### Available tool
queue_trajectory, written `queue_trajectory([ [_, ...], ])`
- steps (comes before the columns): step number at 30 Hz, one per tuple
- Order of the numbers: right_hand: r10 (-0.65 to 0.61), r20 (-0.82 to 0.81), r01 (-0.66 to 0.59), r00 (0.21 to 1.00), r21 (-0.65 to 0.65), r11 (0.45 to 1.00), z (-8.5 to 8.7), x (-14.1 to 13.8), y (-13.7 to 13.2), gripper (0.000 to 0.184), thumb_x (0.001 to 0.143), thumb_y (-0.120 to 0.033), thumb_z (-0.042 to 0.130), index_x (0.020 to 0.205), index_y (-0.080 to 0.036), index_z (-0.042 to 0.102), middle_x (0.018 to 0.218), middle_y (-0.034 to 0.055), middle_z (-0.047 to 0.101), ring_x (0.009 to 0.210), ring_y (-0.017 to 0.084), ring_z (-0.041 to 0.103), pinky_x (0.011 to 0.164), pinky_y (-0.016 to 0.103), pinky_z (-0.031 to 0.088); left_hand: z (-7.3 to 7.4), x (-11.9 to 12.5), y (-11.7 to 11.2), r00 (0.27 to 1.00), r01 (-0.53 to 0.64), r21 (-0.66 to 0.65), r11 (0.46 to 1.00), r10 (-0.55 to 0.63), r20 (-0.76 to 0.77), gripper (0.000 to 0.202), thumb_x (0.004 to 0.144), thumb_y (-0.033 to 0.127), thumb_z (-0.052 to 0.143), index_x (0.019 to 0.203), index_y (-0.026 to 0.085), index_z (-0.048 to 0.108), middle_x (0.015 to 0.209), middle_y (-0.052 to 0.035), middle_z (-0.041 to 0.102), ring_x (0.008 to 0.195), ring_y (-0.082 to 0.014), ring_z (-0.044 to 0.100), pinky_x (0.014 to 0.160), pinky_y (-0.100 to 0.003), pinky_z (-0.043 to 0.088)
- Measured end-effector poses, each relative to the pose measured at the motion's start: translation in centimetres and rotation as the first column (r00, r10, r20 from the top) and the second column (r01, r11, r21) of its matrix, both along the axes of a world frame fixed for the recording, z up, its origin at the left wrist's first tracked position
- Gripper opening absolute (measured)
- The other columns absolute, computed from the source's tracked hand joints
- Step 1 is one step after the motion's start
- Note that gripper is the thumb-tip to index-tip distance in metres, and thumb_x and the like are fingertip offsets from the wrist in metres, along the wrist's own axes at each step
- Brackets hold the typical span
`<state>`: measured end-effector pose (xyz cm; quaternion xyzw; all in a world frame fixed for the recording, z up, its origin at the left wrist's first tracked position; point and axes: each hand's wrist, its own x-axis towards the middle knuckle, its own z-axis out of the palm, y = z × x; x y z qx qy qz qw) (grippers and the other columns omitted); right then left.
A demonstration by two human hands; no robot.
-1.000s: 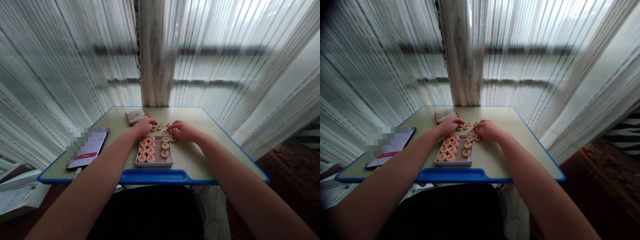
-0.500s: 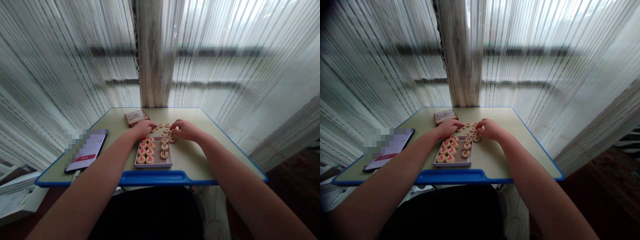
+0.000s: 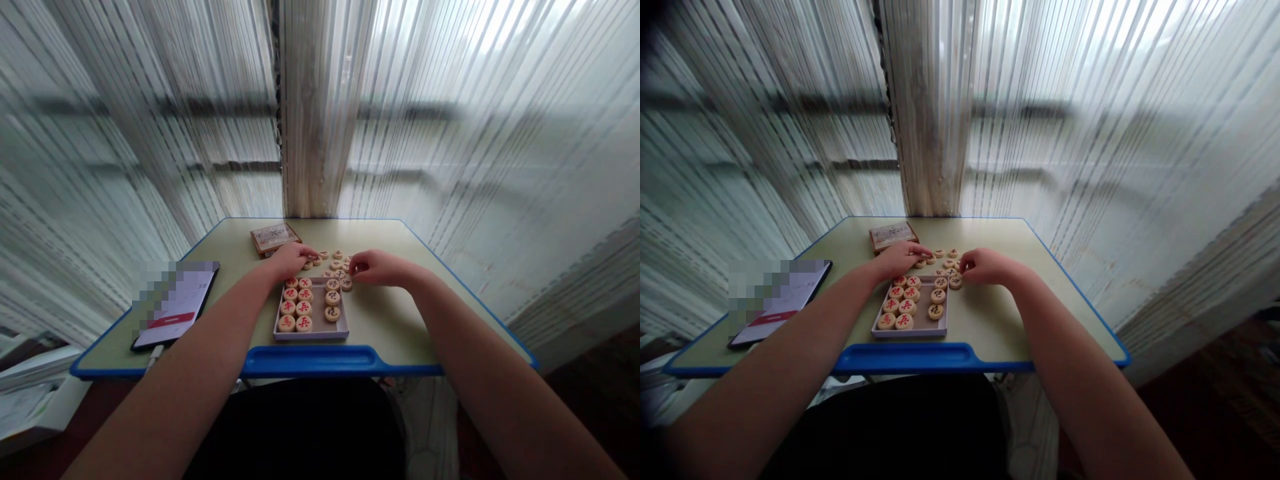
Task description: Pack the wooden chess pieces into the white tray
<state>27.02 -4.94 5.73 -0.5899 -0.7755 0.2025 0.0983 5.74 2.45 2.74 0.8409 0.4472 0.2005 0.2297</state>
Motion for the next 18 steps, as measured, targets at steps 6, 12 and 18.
queue_trajectory([
  [6, -0.042, 0.056, 0.036, 0.998, 0.111, 0.993, 0.1, -0.4, 0.1, 0.022, 0.063, -0.015, 0.05, 0.078, -0.016, 0.067, 0.06, -0.0004, 0.057, 0.055, 0.01, 0.045, 0.052, 0.022, 0.032, 0.1, -0.4, 0.5, 0.999, -0.047, -0.118, 0.992, 0.049, 0.009, 0.037, 0.071, 0.019, 0.044, 0.1, 0.017, 0.068, 0.088, -0.0023, 0.07, 0.076, -0.016, 0.061, 0.069, -0.024, 0.046],
  [12, -0.031, 0.022, 0.027, 0.999, 0.15, 0.988, 0.0, -0.5, 0.0, 0.021, 0.064, -0.013, 0.049, 0.075, -0.015, 0.066, 0.054, -0.0023, 0.05, 0.052, 0.009, 0.041, 0.051, 0.021, 0.03, -0.4, -0.7, 1.5, 0.993, -0.114, -0.006, 0.994, 0.114, 0.016, 0.03, 0.066, 0.033, 0.058, 0.086, 0.015, 0.071, 0.082, -0.0064, 0.07, 0.076, -0.0186, 0.062, 0.068, -0.025, 0.045],
  [18, 0.188, -0.129, -0.179, 0.974, 0.077, 0.981, 1.0, -1.8, -1.7, 0.025, 0.067, -0.032, 0.06, 0.086, -0.017, 0.067, 0.055, -0.0052, 0.04, 0.051, 0.007, 0.036, 0.049, 0.02, 0.027, -0.6, -1.0, 2.0, 0.98, -0.197, 0.017, 0.98, 0.196, 0.032, 0.024, 0.065, 0.032, 0.061, 0.079, 0.015, 0.071, 0.077, -0.0059, 0.069, 0.074, -0.0182, 0.062, 0.07, -0.027, 0.045],
])
